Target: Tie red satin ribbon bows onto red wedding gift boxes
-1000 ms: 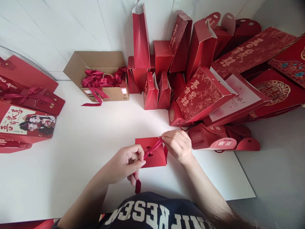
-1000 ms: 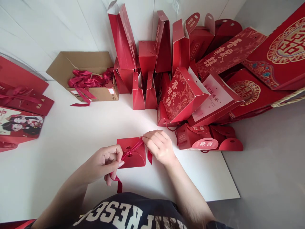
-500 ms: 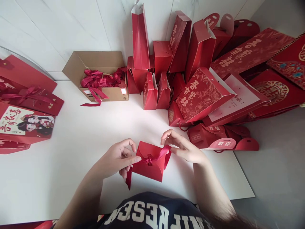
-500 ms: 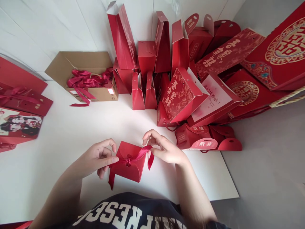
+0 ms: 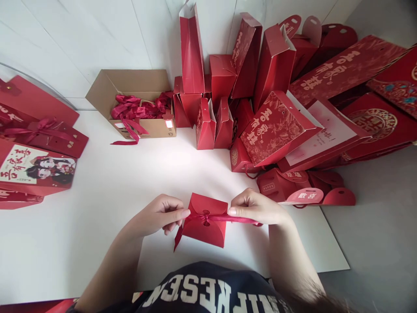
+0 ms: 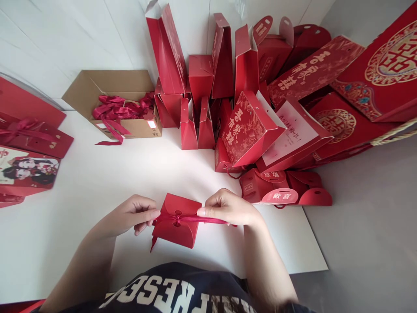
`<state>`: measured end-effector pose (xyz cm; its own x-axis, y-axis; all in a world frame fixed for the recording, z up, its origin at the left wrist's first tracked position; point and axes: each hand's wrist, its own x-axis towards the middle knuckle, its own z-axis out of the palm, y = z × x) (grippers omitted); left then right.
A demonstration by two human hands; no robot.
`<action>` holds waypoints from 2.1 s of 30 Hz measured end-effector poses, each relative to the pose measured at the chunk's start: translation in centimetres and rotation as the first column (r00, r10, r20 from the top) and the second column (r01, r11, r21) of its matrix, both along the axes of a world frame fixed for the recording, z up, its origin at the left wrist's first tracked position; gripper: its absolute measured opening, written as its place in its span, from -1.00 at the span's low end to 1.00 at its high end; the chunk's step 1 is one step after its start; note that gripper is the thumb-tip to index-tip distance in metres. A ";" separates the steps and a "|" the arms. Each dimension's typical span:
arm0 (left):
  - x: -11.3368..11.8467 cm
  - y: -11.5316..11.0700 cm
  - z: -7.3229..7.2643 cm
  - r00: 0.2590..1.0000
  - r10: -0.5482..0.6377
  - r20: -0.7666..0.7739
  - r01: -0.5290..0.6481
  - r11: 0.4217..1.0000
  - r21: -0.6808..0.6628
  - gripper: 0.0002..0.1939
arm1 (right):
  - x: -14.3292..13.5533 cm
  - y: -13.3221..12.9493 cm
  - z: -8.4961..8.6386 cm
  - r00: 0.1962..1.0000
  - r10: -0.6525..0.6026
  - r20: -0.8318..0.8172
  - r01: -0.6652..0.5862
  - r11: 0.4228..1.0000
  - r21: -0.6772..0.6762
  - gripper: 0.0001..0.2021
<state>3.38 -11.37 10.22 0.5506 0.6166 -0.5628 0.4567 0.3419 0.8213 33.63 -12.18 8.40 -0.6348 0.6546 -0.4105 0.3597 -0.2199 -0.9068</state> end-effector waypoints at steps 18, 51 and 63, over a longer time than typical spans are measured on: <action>-0.5 1.2 -1.6 0.998 -0.002 0.067 -0.007 0.992 0.125 -0.57 | 0.2 0.0 -0.4 0.994 -0.102 -0.028 0.103 0.994 0.024 -0.66; 0.6 0.6 -3.4 0.981 0.086 0.174 -0.110 0.985 0.135 -0.63 | -2.2 -0.5 -0.5 0.969 -0.217 -0.122 0.242 0.935 0.259 -0.77; 0.7 1.3 -6.0 0.836 0.377 0.398 -0.457 0.880 0.126 -0.58 | -4.3 -0.4 -0.2 0.959 -0.250 -0.133 0.278 0.919 0.278 -0.73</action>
<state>4.04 -10.04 4.24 0.3488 0.9123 -0.2143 -0.0236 0.2372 0.9712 29.34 -12.63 8.15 -0.4484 0.8853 -0.1237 0.2356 -0.0164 -0.9717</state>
